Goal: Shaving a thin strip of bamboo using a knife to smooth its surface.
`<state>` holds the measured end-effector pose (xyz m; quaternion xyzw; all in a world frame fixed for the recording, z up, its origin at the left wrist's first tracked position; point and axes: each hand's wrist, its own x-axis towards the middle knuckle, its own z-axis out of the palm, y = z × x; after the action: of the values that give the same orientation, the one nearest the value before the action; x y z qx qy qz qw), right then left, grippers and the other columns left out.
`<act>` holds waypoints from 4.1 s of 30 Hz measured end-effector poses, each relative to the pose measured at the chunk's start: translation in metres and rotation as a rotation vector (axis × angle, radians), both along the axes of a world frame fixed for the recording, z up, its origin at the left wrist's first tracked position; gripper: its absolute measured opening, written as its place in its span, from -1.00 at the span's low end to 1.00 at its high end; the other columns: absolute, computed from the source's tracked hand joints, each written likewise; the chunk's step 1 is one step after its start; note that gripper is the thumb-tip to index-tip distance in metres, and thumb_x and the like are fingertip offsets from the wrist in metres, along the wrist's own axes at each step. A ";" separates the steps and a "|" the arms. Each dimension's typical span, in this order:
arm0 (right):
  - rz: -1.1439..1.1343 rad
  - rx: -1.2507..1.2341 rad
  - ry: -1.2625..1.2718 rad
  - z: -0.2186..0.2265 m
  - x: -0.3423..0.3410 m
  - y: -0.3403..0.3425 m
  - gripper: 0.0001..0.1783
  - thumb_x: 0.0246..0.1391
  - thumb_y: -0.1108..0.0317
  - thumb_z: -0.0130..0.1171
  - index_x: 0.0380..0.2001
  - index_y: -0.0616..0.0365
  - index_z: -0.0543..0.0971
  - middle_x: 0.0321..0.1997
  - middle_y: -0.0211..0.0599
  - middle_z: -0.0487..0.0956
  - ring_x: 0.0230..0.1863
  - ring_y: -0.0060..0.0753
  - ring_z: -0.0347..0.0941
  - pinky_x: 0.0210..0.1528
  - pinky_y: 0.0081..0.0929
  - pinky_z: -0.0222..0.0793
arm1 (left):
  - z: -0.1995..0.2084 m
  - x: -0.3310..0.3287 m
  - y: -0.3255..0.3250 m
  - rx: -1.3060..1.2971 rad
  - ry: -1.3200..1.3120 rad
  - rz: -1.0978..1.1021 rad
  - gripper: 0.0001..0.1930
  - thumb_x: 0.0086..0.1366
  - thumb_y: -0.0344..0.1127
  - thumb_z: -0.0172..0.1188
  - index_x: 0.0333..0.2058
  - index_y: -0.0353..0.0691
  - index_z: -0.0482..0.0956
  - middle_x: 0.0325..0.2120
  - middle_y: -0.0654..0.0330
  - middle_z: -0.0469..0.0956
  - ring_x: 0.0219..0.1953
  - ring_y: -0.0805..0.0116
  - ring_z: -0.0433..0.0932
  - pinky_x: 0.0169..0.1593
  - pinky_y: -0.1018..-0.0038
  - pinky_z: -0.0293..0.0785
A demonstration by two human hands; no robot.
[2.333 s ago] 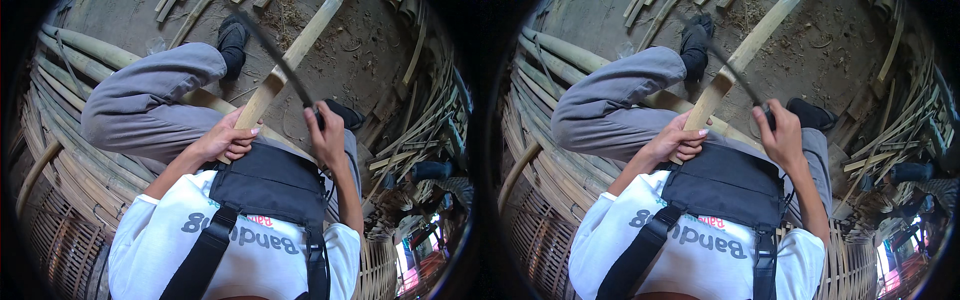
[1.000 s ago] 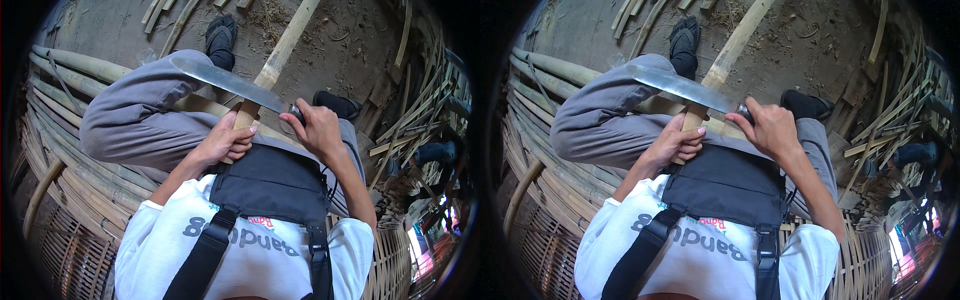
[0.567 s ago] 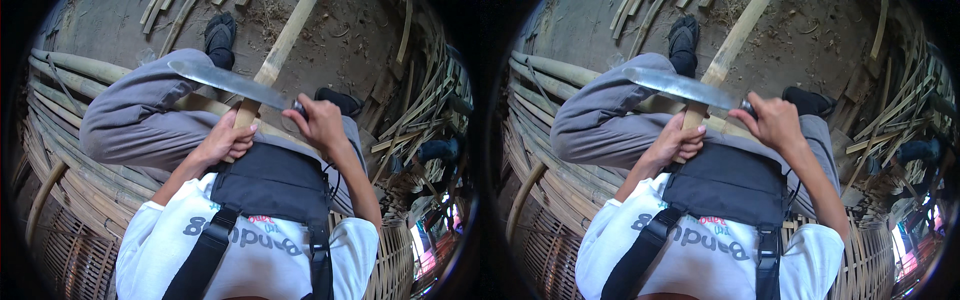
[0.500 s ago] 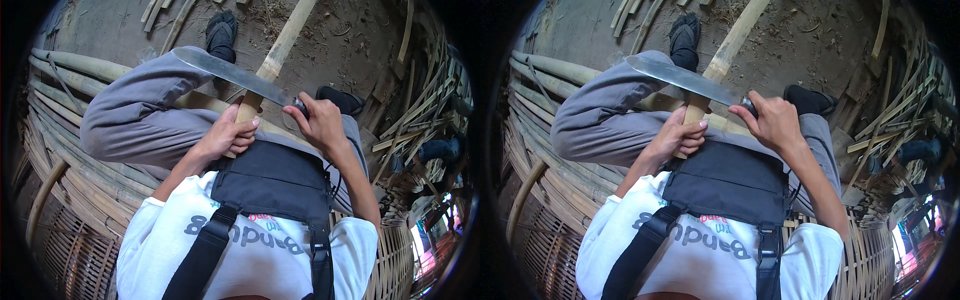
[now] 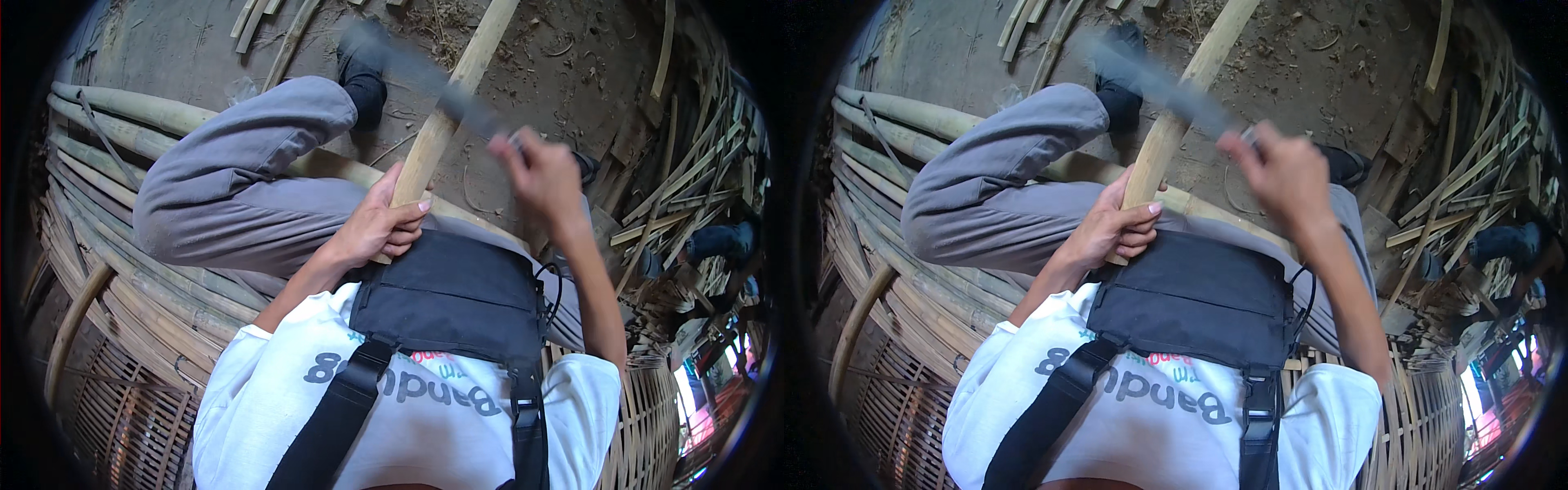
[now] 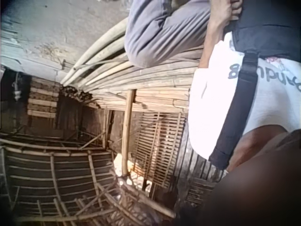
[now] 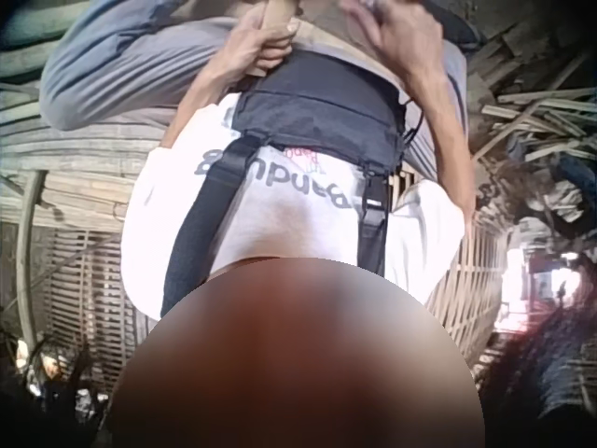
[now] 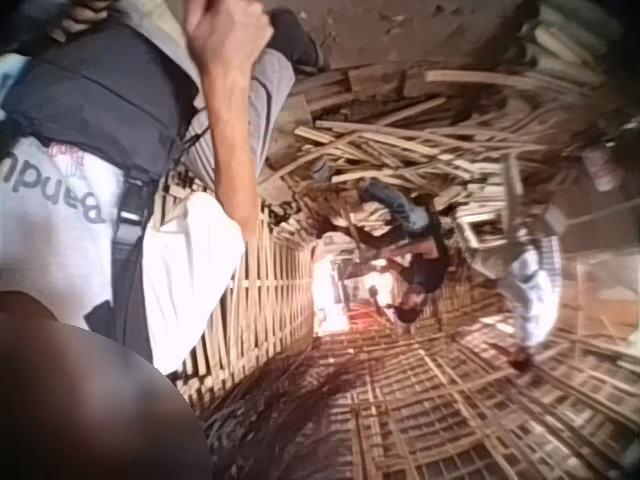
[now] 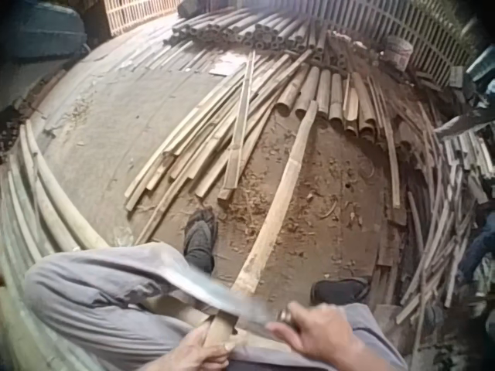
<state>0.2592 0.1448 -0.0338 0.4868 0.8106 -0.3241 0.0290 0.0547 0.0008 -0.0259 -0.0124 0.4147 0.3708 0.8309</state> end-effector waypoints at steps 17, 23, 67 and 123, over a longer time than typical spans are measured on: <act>0.149 0.053 0.081 0.006 0.010 -0.016 -0.46 0.09 -0.21 0.13 -0.53 0.11 0.45 -0.77 -0.10 0.43 -0.65 0.05 0.47 -0.62 -0.12 0.35 | -0.059 -0.013 -0.015 -0.019 -1.044 0.297 -0.70 0.50 -0.26 -0.25 0.13 -0.12 0.28 -0.65 0.43 0.01 -0.73 0.70 -0.05 -0.71 0.69 -0.15; 0.122 0.080 0.134 0.005 0.015 -0.012 -0.52 0.10 -0.06 0.20 -0.58 0.14 0.40 -0.73 -0.06 0.42 -0.62 0.09 0.44 -0.62 -0.16 0.27 | -0.054 -0.006 -0.022 -0.016 -1.055 0.311 -0.68 0.51 -0.23 -0.24 0.13 -0.13 0.30 -0.65 0.42 0.01 -0.73 0.69 -0.06 -0.73 0.68 -0.17; 0.112 0.101 0.165 -0.002 0.001 -0.020 -0.45 0.11 -0.24 0.08 -0.48 0.09 0.53 -0.77 -0.10 0.44 -0.64 0.04 0.49 -0.63 -0.16 0.35 | -0.054 0.004 0.001 -0.116 -1.433 0.508 -0.70 0.50 -0.21 -0.20 0.03 -0.31 0.25 -0.71 0.38 -0.03 -0.80 0.67 -0.08 -0.80 0.67 -0.11; -0.172 0.073 -0.061 -0.118 0.015 0.319 -0.34 0.21 -0.25 -0.08 -0.32 0.21 0.62 -0.49 0.17 0.56 -0.37 0.20 0.55 -0.32 -0.10 0.43 | -0.039 -0.044 -0.032 -0.221 -1.331 0.495 -0.75 0.43 -0.22 -0.01 -0.16 -0.24 0.17 -0.81 0.40 0.03 -0.89 0.66 -0.02 -0.85 0.64 -0.11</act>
<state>0.2739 0.4635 -0.1517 0.5650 0.7758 -0.2807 0.0077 0.0107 -0.0310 -0.0646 -0.4137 -0.1594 0.4180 0.7929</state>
